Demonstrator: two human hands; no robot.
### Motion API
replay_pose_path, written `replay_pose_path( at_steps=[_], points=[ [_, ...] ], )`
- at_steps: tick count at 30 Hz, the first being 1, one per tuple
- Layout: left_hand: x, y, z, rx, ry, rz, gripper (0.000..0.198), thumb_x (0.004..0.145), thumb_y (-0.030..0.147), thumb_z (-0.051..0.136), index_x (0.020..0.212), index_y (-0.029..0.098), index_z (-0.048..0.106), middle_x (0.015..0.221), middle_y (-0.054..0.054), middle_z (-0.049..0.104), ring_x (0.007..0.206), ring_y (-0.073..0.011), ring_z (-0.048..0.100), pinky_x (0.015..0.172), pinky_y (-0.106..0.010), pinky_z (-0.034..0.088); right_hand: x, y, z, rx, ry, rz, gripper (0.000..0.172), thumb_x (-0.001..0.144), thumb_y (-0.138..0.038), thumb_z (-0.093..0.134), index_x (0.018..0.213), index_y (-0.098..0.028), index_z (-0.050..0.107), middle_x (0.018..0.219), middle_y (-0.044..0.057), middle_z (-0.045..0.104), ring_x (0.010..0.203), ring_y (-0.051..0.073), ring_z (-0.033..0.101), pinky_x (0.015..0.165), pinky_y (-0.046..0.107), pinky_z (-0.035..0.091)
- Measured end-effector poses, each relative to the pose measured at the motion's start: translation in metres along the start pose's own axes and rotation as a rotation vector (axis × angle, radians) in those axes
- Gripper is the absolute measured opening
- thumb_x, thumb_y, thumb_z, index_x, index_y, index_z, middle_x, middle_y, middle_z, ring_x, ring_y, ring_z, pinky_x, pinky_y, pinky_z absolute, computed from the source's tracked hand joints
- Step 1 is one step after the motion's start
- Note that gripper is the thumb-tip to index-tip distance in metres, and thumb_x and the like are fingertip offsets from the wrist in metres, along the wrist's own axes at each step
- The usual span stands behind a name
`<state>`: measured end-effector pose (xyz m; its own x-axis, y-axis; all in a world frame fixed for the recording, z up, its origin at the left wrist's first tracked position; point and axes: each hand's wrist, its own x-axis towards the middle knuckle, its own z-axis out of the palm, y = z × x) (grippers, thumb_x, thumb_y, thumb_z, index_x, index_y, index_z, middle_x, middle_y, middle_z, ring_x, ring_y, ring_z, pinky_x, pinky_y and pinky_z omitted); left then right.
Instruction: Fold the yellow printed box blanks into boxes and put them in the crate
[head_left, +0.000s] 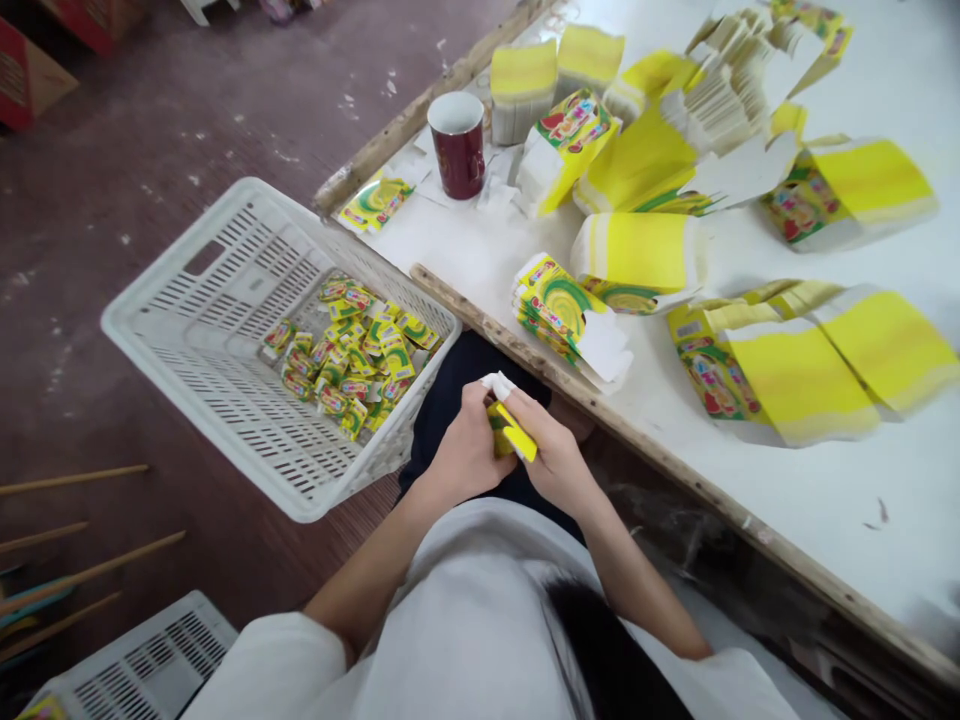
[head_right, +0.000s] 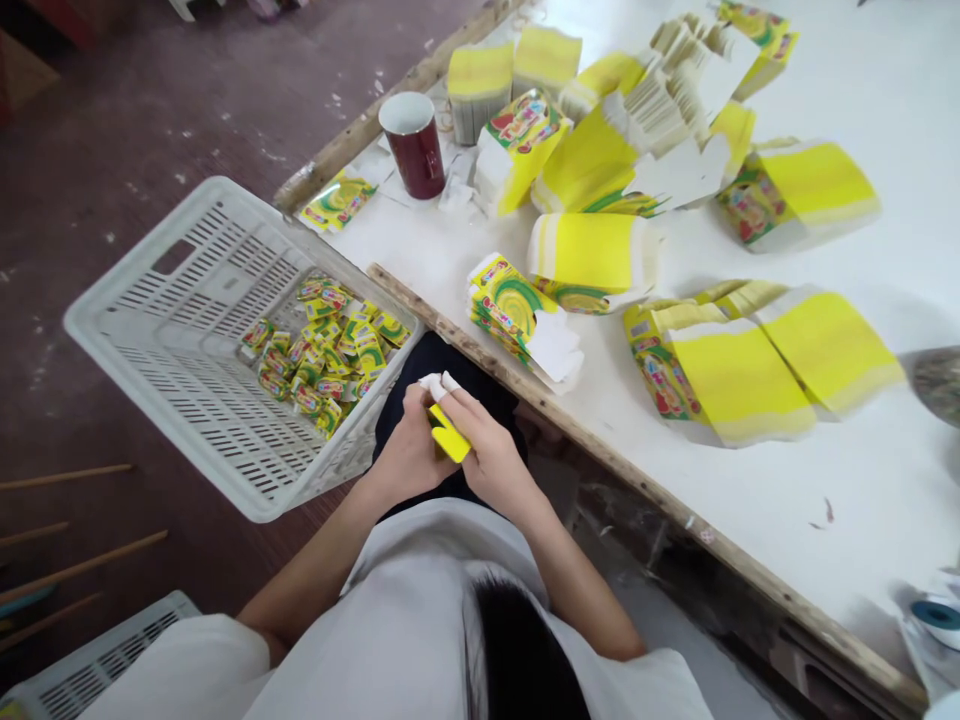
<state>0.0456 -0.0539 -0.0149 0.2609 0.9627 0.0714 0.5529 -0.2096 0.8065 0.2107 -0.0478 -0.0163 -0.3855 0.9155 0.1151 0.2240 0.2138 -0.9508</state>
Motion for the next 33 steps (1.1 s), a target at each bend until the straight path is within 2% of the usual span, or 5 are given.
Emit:
replay_pose_path(
  at_steps=[4, 8, 13, 27, 33],
  points=[
    [0.001, -0.002, -0.009, 0.177, 0.079, -0.02, 0.068, 0.065, 0.008, 0.064, 0.129, 0.02, 0.043, 0.128, -0.015, 0.055, 0.123, -0.0348, 0.054, 0.101, -0.054, 0.046, -0.002, 0.005, -0.006, -0.128, 0.179, -0.013, 0.056, 0.101, -0.021, 0.042, 0.156, -0.032, 0.037, 0.16, 0.007, 0.044, 0.149, 0.026, 0.04, 0.121, 0.049, 0.037],
    [0.001, -0.002, -0.03, 0.133, 0.077, 0.009, 0.052, 0.071, 0.018, 0.075, 0.118, 0.021, 0.054, 0.113, -0.01, 0.066, 0.108, -0.0296, 0.063, 0.093, -0.045, 0.052, -0.003, 0.008, -0.012, -0.222, -0.031, -0.064, 0.055, 0.098, -0.028, 0.055, 0.152, -0.03, 0.044, 0.169, 0.012, 0.021, 0.152, 0.031, 0.032, 0.115, 0.048, 0.042],
    [0.001, 0.0, -0.047, 0.122, 0.04, 0.087, 0.056, 0.071, 0.032, 0.085, 0.119, 0.022, 0.058, 0.113, -0.009, 0.069, 0.104, -0.0274, 0.066, 0.092, -0.042, 0.053, 0.0, 0.003, -0.032, -0.208, -0.16, -0.131, 0.029, 0.097, -0.019, 0.054, 0.122, -0.026, 0.067, 0.159, 0.015, 0.039, 0.144, 0.028, 0.045, 0.11, 0.046, 0.046],
    [0.007, 0.0, -0.048, 0.058, 0.043, 0.095, 0.061, 0.068, 0.033, 0.086, 0.122, 0.02, 0.06, 0.112, -0.009, 0.07, 0.1, -0.0259, 0.069, 0.09, -0.037, 0.054, 0.012, 0.0, -0.038, -0.182, -0.219, -0.166, 0.021, 0.1, -0.036, 0.055, 0.116, -0.024, 0.06, 0.147, 0.018, 0.048, 0.138, 0.03, 0.051, 0.107, 0.047, 0.049],
    [0.011, 0.007, -0.039, 0.094, 0.154, 0.116, 0.058, 0.072, 0.038, 0.084, 0.122, 0.018, 0.061, 0.108, -0.011, 0.069, 0.099, -0.0267, 0.068, 0.089, -0.038, 0.055, 0.008, 0.003, -0.018, -0.249, 0.048, -0.1, 0.067, 0.098, -0.025, 0.054, 0.155, -0.023, 0.019, 0.157, 0.021, 0.034, 0.149, 0.032, 0.036, 0.113, 0.054, 0.044]
  ],
)
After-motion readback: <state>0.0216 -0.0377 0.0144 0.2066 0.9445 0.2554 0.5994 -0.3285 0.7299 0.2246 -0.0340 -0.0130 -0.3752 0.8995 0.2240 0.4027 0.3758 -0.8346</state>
